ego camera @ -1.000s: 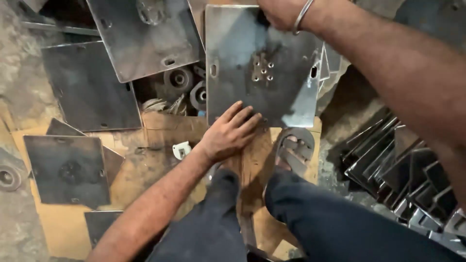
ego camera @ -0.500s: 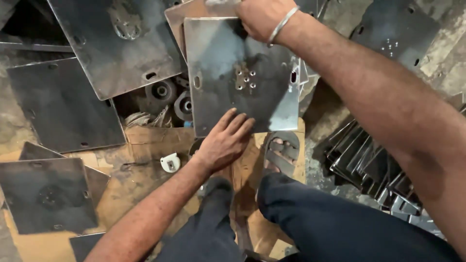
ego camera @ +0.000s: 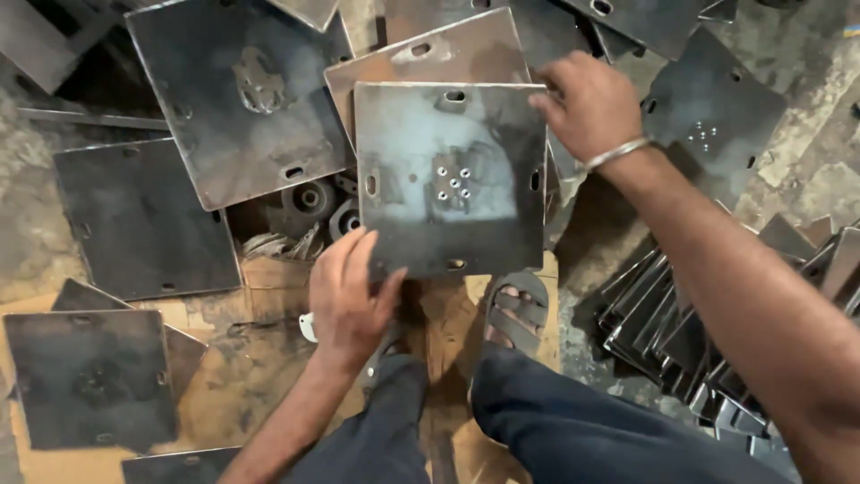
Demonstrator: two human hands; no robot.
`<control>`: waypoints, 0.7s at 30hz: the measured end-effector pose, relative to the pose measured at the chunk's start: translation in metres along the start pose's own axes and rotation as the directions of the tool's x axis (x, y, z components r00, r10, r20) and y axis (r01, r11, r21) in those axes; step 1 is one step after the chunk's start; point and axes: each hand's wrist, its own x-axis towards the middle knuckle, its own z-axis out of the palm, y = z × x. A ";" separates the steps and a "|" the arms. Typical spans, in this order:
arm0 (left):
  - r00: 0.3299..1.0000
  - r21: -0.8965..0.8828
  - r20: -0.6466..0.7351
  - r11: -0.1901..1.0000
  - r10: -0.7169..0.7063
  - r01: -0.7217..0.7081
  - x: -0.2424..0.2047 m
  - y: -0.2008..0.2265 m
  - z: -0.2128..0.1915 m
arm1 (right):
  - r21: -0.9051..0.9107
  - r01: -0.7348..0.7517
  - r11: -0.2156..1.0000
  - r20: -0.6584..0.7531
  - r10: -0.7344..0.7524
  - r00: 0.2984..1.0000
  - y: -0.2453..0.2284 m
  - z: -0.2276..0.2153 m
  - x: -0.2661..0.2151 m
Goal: The person picks up square metal plates from a pile on the floor, briefly turns them over, and places them onto a different pile. The person repeats this process for several plates.
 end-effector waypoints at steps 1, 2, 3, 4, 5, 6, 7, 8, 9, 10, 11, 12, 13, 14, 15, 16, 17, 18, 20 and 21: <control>0.970 -0.082 -0.080 0.971 -0.231 0.225 -0.009 0.002 -0.009 | 0.001 -0.070 0.998 0.020 0.070 0.997 0.005 0.005 -0.011; 0.971 -0.071 -0.080 0.973 -0.224 0.219 -0.016 0.003 -0.008 | 0.009 -0.071 0.997 0.011 0.071 0.997 0.002 0.012 -0.009; 0.961 -0.072 -0.056 0.961 -0.271 0.267 -0.022 0.002 -0.005 | -0.027 -0.009 1.000 -0.057 0.007 0.998 0.000 0.019 -0.007; 0.948 -0.071 -0.032 0.946 -0.318 0.315 -0.028 0.001 -0.003 | -0.068 0.049 0.997 -0.123 -0.057 0.991 -0.003 0.026 -0.004; 0.949 -0.066 -0.026 0.947 -0.315 0.313 -0.029 0.001 -0.001 | -0.061 0.044 0.997 -0.125 -0.052 0.991 -0.007 0.031 0.000; 0.841 -0.083 0.113 0.838 -0.529 0.539 -0.030 -0.001 0.001 | -0.067 0.080 0.995 -0.091 -0.086 0.992 -0.012 0.036 0.005; 0.668 -0.068 0.247 0.675 -0.702 0.735 -0.031 -0.002 0.004 | -0.074 0.123 0.990 -0.054 -0.128 0.990 -0.015 0.042 0.013; 0.666 -0.066 0.246 0.673 -0.704 0.736 -0.031 -0.006 0.004 | -0.071 0.125 0.990 -0.053 -0.129 0.990 -0.016 0.041 0.017; 0.713 -0.097 0.189 0.710 -0.675 0.698 -0.030 -0.009 0.006 | -0.101 0.109 0.989 0.020 -0.108 0.994 -0.016 0.040 0.024; 0.755 -0.125 0.129 0.745 -0.643 0.656 -0.031 -0.012 0.008 | -0.134 0.095 0.986 0.091 -0.084 0.992 -0.017 0.039 0.031; 0.749 -0.124 0.126 0.739 -0.651 0.663 -0.029 -0.014 0.006 | -0.131 0.104 0.986 0.097 -0.092 0.991 -0.014 0.039 0.031; 0.742 -0.127 0.152 0.731 -0.653 0.670 -0.028 -0.015 0.006 | -0.117 0.123 0.986 0.103 -0.111 0.988 -0.011 0.038 0.030; 0.734 -0.128 0.184 0.725 -0.653 0.677 -0.028 -0.016 0.004 | -0.100 0.135 0.986 0.111 -0.124 0.986 -0.008 0.039 0.026; 0.729 -0.125 0.187 0.720 -0.659 0.683 -0.027 -0.020 0.005 | -0.095 0.136 0.986 0.117 -0.125 0.985 -0.012 0.037 0.020; 0.711 -0.189 0.197 0.685 -0.675 0.703 -0.028 -0.020 0.005 | -0.118 0.123 0.985 0.120 -0.108 0.987 -0.016 0.034 0.009; 0.692 -0.251 0.208 0.646 -0.691 0.721 -0.028 -0.020 0.004 | -0.141 0.109 0.984 0.123 -0.092 0.988 -0.021 0.030 -0.003; 0.693 -0.253 0.207 0.647 -0.690 0.720 -0.030 -0.030 0.007 | -0.143 0.109 0.984 0.123 -0.091 0.988 -0.027 0.028 -0.015; 0.627 -0.361 0.261 0.528 -0.734 0.768 -0.032 -0.041 0.009 | -0.169 0.064 0.984 0.073 -0.052 0.996 -0.034 0.025 -0.026; 0.574 -0.464 0.310 0.407 -0.758 0.787 -0.024 -0.069 0.017 | -0.199 0.018 0.980 0.004 -0.018 1.000 -0.043 0.020 -0.049; 0.571 -0.494 0.318 0.382 -0.757 0.781 -0.020 -0.084 0.021 | -0.146 -0.126 0.981 0.031 0.132 0.991 -0.047 0.021 -0.065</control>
